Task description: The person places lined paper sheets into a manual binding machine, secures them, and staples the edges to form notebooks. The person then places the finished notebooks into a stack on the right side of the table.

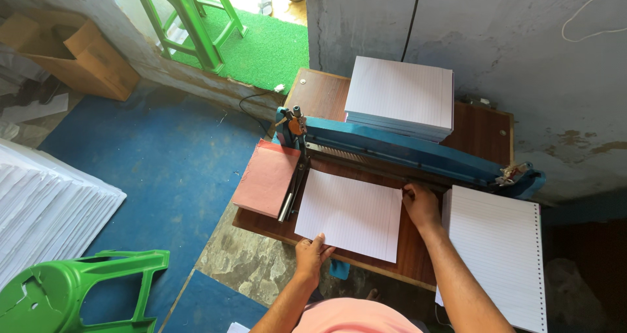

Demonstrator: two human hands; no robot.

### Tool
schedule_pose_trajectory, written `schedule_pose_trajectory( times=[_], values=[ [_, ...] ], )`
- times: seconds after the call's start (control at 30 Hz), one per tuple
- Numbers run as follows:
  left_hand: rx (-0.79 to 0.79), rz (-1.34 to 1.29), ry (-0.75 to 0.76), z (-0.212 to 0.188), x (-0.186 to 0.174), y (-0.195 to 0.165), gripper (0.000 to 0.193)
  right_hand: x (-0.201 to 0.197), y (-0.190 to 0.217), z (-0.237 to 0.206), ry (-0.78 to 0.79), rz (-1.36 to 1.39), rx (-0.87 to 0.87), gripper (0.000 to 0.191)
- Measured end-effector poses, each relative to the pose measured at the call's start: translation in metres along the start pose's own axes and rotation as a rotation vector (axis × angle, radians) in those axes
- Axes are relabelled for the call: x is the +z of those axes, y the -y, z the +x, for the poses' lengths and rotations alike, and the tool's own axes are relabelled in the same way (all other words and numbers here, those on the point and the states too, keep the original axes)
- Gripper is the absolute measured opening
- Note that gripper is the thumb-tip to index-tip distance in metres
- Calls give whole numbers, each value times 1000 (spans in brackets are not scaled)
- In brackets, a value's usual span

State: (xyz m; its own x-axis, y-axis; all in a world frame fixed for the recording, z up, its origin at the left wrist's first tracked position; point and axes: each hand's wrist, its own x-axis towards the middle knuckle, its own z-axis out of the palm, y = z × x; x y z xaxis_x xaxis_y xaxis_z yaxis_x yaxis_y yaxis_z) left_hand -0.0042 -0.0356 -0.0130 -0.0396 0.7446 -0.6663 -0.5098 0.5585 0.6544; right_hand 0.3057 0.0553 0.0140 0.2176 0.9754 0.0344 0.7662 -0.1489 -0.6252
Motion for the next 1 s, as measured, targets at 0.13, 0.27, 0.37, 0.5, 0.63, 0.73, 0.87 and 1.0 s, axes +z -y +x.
schedule_pose_trajectory(
  times=[0.13, 0.27, 0.37, 0.5, 0.63, 0.73, 0.87, 1.0],
  values=[
    [5, 3, 2, -1, 1, -2, 25, -4, 2, -1, 38, 27, 51, 31],
    [-3, 15, -11, -5, 3, -4, 24, -7, 6, -7, -39, 21, -57, 37],
    [-6, 14, -16, -6, 5, -6, 24, -2, 12, -20, 52, -92, -185, 29],
    [0, -2, -13, -7, 6, -8, 24, 6, 15, -34, 66, -267, -242, 28],
    [-17, 47, -17, -11, 7, -11, 24, 9, 13, -38, 3, -317, -169, 32],
    [-7, 37, -12, -10, 9, -13, 23, 12, 12, -39, 11, -350, -86, 35],
    [-22, 45, 19, -1, 9, -14, 23, 14, 14, -43, -27, -352, -56, 36],
    [-30, 85, 60, 18, 10, -18, 24, 14, 18, -51, -63, -339, 21, 39]
  ],
)
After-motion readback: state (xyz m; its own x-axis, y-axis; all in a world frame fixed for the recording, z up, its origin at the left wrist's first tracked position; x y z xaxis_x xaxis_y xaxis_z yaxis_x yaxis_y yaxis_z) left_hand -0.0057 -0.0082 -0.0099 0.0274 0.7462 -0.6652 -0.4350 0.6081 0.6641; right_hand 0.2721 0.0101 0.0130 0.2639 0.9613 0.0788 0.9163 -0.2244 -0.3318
